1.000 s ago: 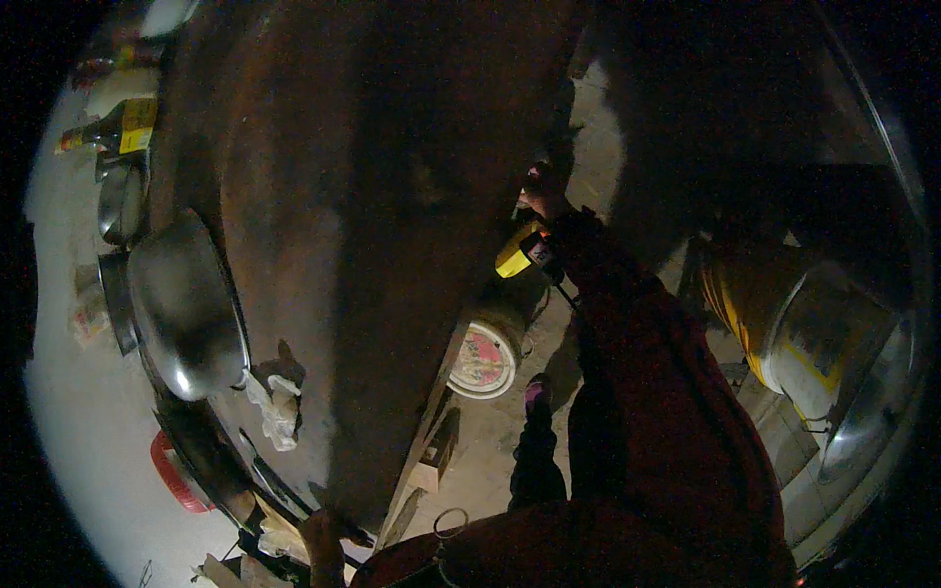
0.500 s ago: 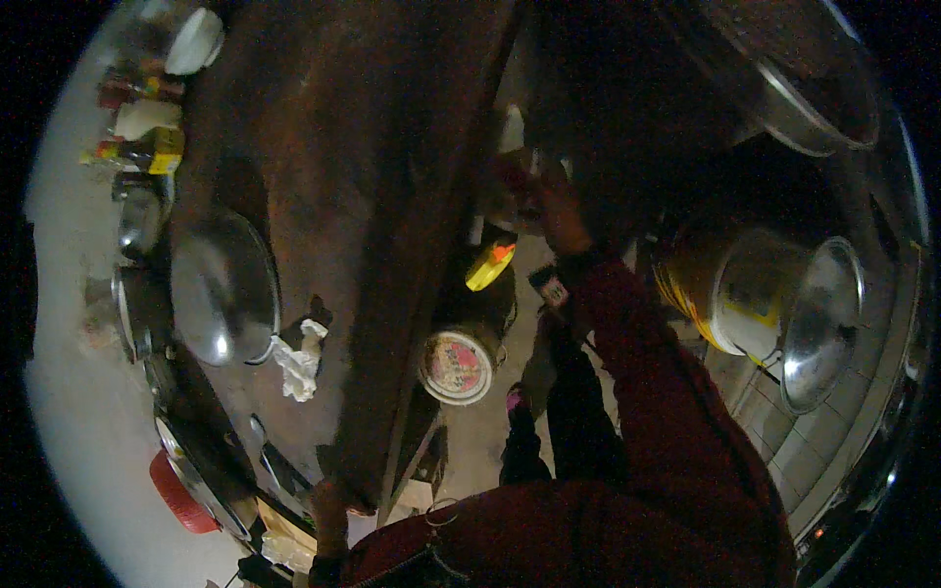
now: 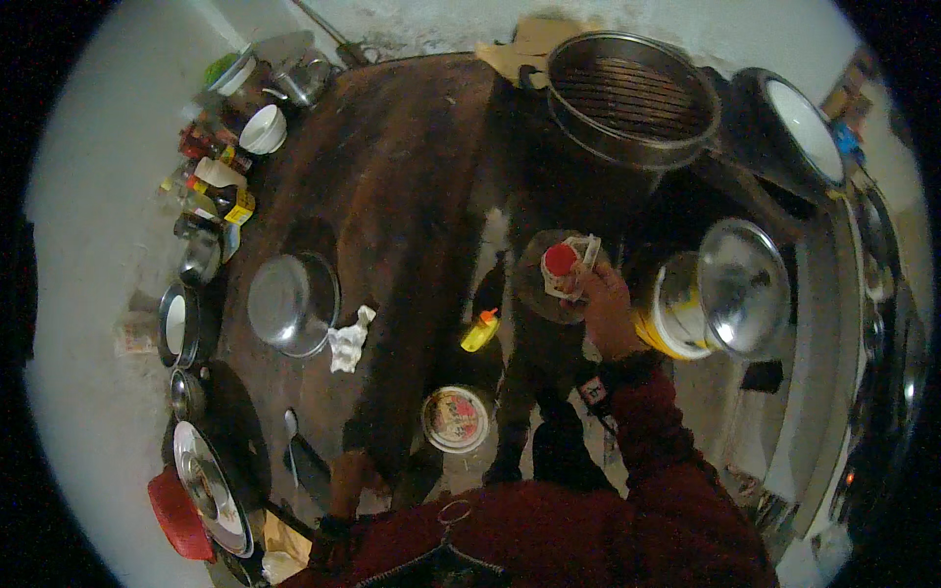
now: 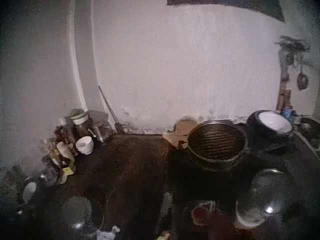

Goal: The person adds sliced onions to a wok on a stove, then adds a white powder, a dark liquid, and a red paste from containers. The person uses a spoon to scoop the red paste and a ladle to stir the ingredients in the wok.

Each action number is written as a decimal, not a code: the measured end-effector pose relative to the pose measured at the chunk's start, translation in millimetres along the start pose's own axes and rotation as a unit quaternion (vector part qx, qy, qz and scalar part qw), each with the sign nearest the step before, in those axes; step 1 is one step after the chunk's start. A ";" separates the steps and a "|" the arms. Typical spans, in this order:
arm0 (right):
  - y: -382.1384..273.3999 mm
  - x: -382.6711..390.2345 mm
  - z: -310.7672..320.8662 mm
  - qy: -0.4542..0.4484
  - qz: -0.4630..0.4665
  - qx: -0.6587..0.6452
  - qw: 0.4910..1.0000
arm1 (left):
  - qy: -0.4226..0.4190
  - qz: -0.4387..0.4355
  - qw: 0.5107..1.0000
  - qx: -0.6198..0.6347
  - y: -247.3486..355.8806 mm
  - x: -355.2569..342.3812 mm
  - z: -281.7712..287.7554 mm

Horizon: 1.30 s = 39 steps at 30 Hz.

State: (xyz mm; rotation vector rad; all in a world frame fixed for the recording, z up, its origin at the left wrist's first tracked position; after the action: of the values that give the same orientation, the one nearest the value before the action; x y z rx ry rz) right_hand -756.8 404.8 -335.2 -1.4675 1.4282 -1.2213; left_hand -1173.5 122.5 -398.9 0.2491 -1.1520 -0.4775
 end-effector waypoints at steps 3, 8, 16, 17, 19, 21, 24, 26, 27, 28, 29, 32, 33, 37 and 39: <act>-36.5 58.7 12.2 0.038 0.000 -0.018 0.999 | -0.225 -0.077 0.971 0.024 29.9 42.1 -26.4; -94.5 160.0 15.7 0.035 0.127 0.008 0.991 | -0.320 -0.235 0.901 -0.175 39.6 88.6 -74.4; -118.1 285.2 34.1 0.065 0.113 -0.097 0.987 | -0.308 -0.280 0.896 -0.155 100.2 110.6 -86.7; -119.8 302.1 43.2 0.086 0.116 -0.102 0.984 | -0.316 -0.306 0.886 -0.147 119.0 132.1 -98.2; -116.5 341.9 58.3 0.080 0.115 -0.092 0.986 | -0.355 -0.376 0.848 -0.119 141.2 186.6 -129.7; -113.6 378.2 77.6 0.088 0.118 -0.074 0.986 | -0.369 -0.404 0.823 -0.151 150.2 238.9 -174.6; -113.6 424.4 105.8 0.102 0.143 -0.079 0.981 | -0.401 -0.477 0.745 -0.237 149.8 308.8 -241.6; -110.6 458.6 123.0 0.106 0.133 -0.143 0.975 | -0.432 -0.535 0.669 -0.282 134.0 349.3 -283.4; -116.3 474.2 131.4 0.078 0.164 -0.133 0.974 | -0.407 -0.566 0.653 -0.296 127.1 364.7 -296.5; -118.2 488.1 141.4 0.077 0.158 -0.112 0.978 | -0.394 -0.589 0.627 -0.323 124.3 377.9 -310.5; -119.7 498.1 149.7 0.076 0.152 -0.091 0.981 | -0.383 -0.612 0.600 -0.345 125.4 388.6 -323.2; -128.7 513.3 160.9 0.077 0.204 -0.119 0.969 | -0.383 -0.686 0.501 -0.364 127.4 415.8 -353.3; -130.5 516.8 165.4 0.099 0.211 -0.121 0.965 | -0.396 -0.700 0.470 -0.364 128.9 421.8 -364.1; -134.5 543.8 189.7 0.203 0.183 -0.055 0.960 | -0.462 -0.682 0.421 -0.380 123.3 436.1 -403.2; -137.1 562.9 198.8 0.254 0.188 -0.051 0.947 | -0.510 -0.678 0.400 -0.346 120.7 447.2 -420.4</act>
State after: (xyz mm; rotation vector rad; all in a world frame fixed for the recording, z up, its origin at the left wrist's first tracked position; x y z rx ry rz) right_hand -568.5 -158.2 -184.2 -0.9028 2.0289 -1.3425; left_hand -615.7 -10.8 -149.2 0.0646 -1.5377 -2.8830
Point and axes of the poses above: each hand's wrist, its own x-axis away from the middle knuckle, its own z-axis out of the back of the hand, y = z × x, the point moved 5 cm from there along -x, towards the middle knuckle, and after that the axes turned 13 degrees about z, right-handed, at the moved point
